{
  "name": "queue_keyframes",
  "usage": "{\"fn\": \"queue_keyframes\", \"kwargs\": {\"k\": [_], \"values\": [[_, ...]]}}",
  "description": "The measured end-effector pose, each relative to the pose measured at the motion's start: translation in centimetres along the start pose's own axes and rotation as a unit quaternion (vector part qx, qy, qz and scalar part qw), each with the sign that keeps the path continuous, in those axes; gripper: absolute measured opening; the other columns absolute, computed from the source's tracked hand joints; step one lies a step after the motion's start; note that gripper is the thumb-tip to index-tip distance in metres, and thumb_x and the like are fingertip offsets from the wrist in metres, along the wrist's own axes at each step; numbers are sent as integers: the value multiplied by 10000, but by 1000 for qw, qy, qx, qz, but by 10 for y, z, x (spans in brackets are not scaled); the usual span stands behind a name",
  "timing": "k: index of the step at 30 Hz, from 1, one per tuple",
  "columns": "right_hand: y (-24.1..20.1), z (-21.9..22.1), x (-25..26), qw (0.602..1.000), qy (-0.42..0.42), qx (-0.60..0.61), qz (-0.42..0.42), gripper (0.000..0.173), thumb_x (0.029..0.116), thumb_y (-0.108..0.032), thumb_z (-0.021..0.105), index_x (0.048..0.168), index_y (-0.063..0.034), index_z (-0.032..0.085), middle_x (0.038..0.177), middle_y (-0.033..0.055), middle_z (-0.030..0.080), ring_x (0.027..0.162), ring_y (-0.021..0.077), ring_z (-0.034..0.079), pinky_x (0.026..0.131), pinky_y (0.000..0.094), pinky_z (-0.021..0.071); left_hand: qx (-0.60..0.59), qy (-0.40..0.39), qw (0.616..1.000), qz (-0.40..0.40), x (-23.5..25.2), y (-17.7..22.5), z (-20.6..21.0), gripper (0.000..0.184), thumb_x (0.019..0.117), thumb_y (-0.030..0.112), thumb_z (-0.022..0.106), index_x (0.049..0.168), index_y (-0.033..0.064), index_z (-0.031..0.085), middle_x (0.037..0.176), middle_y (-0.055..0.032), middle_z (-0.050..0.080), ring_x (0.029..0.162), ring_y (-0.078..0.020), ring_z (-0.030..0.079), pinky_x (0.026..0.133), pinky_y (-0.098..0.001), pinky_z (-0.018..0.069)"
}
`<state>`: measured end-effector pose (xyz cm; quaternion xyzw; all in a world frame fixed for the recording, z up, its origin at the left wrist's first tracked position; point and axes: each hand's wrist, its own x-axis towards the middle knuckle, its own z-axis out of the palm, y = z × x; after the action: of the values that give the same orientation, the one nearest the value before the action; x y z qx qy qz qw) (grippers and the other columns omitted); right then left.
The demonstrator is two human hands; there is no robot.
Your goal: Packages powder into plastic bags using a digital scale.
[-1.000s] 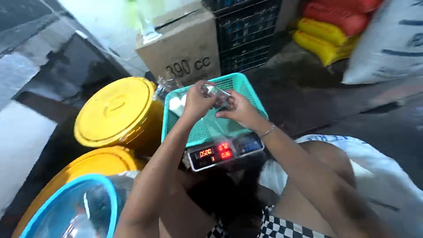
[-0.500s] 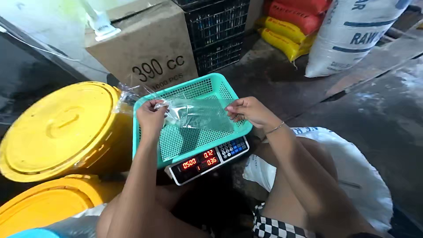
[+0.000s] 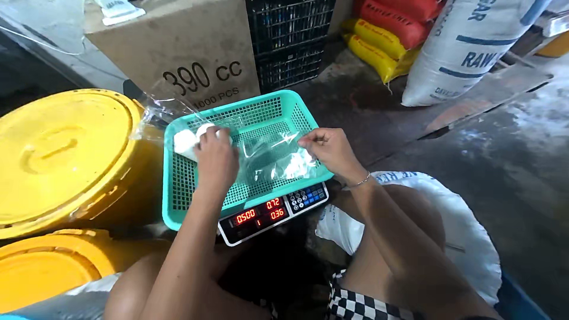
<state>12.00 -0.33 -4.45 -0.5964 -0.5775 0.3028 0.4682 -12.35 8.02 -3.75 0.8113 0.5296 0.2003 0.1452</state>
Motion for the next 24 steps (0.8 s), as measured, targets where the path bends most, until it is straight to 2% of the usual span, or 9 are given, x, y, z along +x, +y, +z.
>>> {"fn": "queue_keyframes", "kwargs": {"k": [2,3,5,7,9,12,18,22,24], "values": [[0,7,0,999,-32,-7,-14,70,951,-51,708,973,13,725,816,76,697,597,80,606,570,231,544,-79,-7,989,129,1,4,8,392,1019,78,452,1381,-18,569,1452,-235,530,1371,-445,466,1107,-692,310],[0,10,0,999,-42,-14,-26,69,932,-47,730,957,18,729,827,86,707,625,97,635,602,255,570,-139,-36,975,167,0,7,12,455,1055,214,366,1427,27,548,1479,-153,539,1406,-338,461,1144,-606,321],[-3,17,-2,999,-37,-17,-26,105,869,-50,799,885,11,715,801,83,708,636,108,630,601,265,550,-246,-112,941,203,0,13,18,537,1046,411,498,1442,50,538,1354,-85,636,1283,-194,577,1103,-450,450],[-4,17,-2,999,-30,-2,-15,140,839,-63,834,857,-5,707,764,56,693,595,77,593,552,229,508,-265,-93,931,232,1,14,28,331,922,187,751,1190,3,689,1049,-99,726,989,-194,696,928,-424,562],[-2,10,-3,998,-48,39,-12,70,893,-26,762,943,-2,719,819,47,711,626,48,629,593,198,555,-223,-62,947,223,0,8,30,67,908,79,750,953,30,742,890,-70,742,831,-171,719,827,-403,597],[-1,-2,-4,996,-71,54,29,105,982,-10,642,1046,24,718,859,67,708,683,53,659,672,206,581,-140,-106,976,130,0,1,14,49,945,75,730,948,34,756,911,-104,750,858,-248,722,832,-494,576],[3,-4,-5,993,54,-104,29,176,1055,-131,573,1083,-6,694,844,119,683,617,167,629,580,318,557,56,-183,981,-43,8,-28,-1,113,934,16,714,1031,-34,741,998,-247,724,984,-477,677,914,-734,447],[9,-11,-4,977,148,-155,-6,236,1052,-220,595,963,-19,682,742,93,645,549,146,578,521,302,510,100,-190,971,-101,9,-47,-1,66,902,28,747,961,0,756,938,-247,719,936,-488,674,864,-736,468],[12,-22,3,962,210,-170,-36,342,1027,-271,644,809,-8,640,677,75,596,533,111,520,516,275,457,94,-199,967,-128,6,-55,2,117,883,14,766,998,-4,761,959,-261,714,939,-491,673,843,-720,491]]}}
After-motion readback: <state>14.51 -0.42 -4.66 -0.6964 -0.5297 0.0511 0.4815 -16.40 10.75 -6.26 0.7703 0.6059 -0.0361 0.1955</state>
